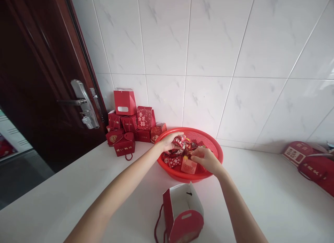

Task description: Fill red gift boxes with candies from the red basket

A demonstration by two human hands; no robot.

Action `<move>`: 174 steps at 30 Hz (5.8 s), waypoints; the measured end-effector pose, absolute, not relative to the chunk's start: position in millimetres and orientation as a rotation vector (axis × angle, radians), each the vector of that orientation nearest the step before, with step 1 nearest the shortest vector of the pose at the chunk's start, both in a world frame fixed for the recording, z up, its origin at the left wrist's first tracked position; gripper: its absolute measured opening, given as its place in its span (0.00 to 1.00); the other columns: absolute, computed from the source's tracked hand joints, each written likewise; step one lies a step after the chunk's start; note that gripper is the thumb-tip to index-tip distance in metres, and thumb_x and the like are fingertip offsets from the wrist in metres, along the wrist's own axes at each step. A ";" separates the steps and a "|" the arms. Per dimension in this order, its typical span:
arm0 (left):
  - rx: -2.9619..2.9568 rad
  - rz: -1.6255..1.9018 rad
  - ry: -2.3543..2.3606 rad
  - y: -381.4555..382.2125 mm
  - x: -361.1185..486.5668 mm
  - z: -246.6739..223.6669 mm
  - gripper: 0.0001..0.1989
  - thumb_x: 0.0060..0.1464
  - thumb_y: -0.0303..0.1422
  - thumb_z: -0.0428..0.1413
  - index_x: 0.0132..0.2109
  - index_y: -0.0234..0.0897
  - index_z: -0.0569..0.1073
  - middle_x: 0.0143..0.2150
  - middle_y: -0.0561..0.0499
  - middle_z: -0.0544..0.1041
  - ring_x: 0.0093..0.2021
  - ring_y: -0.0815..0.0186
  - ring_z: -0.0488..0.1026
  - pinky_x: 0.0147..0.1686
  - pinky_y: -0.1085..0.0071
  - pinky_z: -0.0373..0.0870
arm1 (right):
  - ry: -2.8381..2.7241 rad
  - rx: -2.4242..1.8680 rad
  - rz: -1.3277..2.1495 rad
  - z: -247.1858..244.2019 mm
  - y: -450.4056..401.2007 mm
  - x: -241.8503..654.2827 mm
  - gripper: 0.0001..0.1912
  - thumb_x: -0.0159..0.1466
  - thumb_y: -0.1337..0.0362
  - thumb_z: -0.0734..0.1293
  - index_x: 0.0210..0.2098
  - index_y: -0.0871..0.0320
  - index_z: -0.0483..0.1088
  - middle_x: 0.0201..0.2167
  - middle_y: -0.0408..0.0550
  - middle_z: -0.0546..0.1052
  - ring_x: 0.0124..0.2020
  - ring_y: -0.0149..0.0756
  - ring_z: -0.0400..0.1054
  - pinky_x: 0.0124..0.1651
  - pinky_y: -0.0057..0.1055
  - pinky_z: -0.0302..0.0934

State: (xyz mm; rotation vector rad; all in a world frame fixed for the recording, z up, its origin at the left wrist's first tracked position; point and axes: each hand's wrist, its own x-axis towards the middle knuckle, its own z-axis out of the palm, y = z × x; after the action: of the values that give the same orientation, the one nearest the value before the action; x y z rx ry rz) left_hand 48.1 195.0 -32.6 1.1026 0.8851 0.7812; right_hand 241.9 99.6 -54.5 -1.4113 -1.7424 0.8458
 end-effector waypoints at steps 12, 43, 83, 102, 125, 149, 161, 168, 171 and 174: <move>1.327 0.590 0.834 185.4 44.4 -30.7 0.17 0.46 0.35 0.71 0.43 0.35 0.80 0.35 0.51 0.78 0.34 0.67 0.75 0.32 0.72 0.73 | -1.559 -1.436 0.831 -65.5 109.5 242.6 0.15 0.61 0.62 0.67 0.48 0.58 0.72 0.36 0.50 0.81 0.40 0.43 0.77 0.44 0.37 0.67; 1.438 0.478 0.774 192.9 43.8 -42.3 0.14 0.50 0.29 0.65 0.46 0.37 0.82 0.40 0.44 0.84 0.45 0.61 0.79 0.41 0.69 0.72 | -1.796 -1.667 0.616 -59.3 102.7 237.9 0.17 0.56 0.78 0.63 0.37 0.54 0.77 0.29 0.44 0.78 0.36 0.38 0.73 0.39 0.29 0.63; 2.032 0.404 1.213 197.2 40.6 -62.5 0.17 0.21 0.21 0.68 0.25 0.42 0.82 0.23 0.56 0.78 0.28 0.64 0.72 0.27 0.74 0.63 | -1.880 -1.787 0.499 -59.6 102.3 234.0 0.14 0.58 0.72 0.65 0.41 0.51 0.76 0.31 0.45 0.78 0.34 0.39 0.72 0.29 0.29 0.53; 2.061 0.787 1.521 201.3 41.2 -57.2 0.12 0.49 0.20 0.58 0.40 0.36 0.81 0.47 0.44 0.82 0.50 0.56 0.77 0.51 0.66 0.72 | -1.607 -1.822 0.489 -55.2 101.2 233.6 0.20 0.59 0.75 0.60 0.48 0.57 0.74 0.28 0.47 0.76 0.33 0.39 0.72 0.31 0.29 0.57; 2.639 -0.228 1.646 174.2 75.1 -34.3 0.08 0.51 0.31 0.60 0.38 0.33 0.81 0.42 0.36 0.82 0.46 0.48 0.79 0.42 0.63 0.73 | -1.427 -1.767 0.459 -53.3 101.4 231.9 0.18 0.59 0.76 0.58 0.42 0.55 0.73 0.21 0.41 0.70 0.26 0.39 0.65 0.33 0.31 0.55; 2.646 -0.511 1.489 174.4 70.3 -32.0 0.11 0.42 0.35 0.68 0.33 0.33 0.82 0.39 0.39 0.83 0.45 0.49 0.79 0.42 0.65 0.74 | -0.960 -1.504 0.613 -52.2 100.8 236.2 0.13 0.53 0.67 0.59 0.37 0.55 0.68 0.32 0.48 0.75 0.33 0.41 0.69 0.34 0.34 0.60; 2.502 -0.066 1.370 179.8 64.0 -42.0 0.09 0.43 0.29 0.62 0.22 0.38 0.70 0.24 0.51 0.75 0.31 0.60 0.75 0.32 0.69 0.67 | -0.849 -1.375 0.624 -63.0 109.8 246.6 0.13 0.55 0.65 0.61 0.40 0.56 0.69 0.31 0.47 0.74 0.29 0.39 0.70 0.30 0.34 0.66; 2.297 0.484 1.193 190.0 63.5 -45.2 0.06 0.52 0.29 0.61 0.38 0.35 0.72 0.35 0.50 0.79 0.38 0.63 0.76 0.38 0.70 0.71 | -0.832 -1.234 0.639 -64.1 111.6 247.4 0.19 0.53 0.61 0.64 0.44 0.59 0.73 0.38 0.52 0.80 0.45 0.46 0.76 0.46 0.40 0.70; 2.175 0.604 1.073 191.4 62.7 -45.6 0.10 0.54 0.28 0.61 0.44 0.34 0.71 0.35 0.50 0.79 0.37 0.65 0.77 0.38 0.70 0.73 | -1.035 -1.299 0.668 -61.5 110.0 245.6 0.17 0.53 0.62 0.65 0.40 0.58 0.77 0.39 0.52 0.82 0.47 0.47 0.76 0.47 0.41 0.70; 2.073 0.668 0.961 191.7 64.6 -42.7 0.11 0.57 0.30 0.61 0.46 0.33 0.70 0.36 0.49 0.80 0.37 0.66 0.78 0.39 0.70 0.74 | -1.150 -1.331 0.714 -59.3 109.1 242.7 0.12 0.54 0.60 0.68 0.36 0.57 0.77 0.37 0.51 0.83 0.43 0.46 0.77 0.45 0.40 0.70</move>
State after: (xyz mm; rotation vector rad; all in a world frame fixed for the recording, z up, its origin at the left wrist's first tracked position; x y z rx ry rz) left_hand 64.6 191.7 -42.7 2.0726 0.9610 0.6682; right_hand 242.7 109.1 -59.3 -1.3315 -1.1499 0.7137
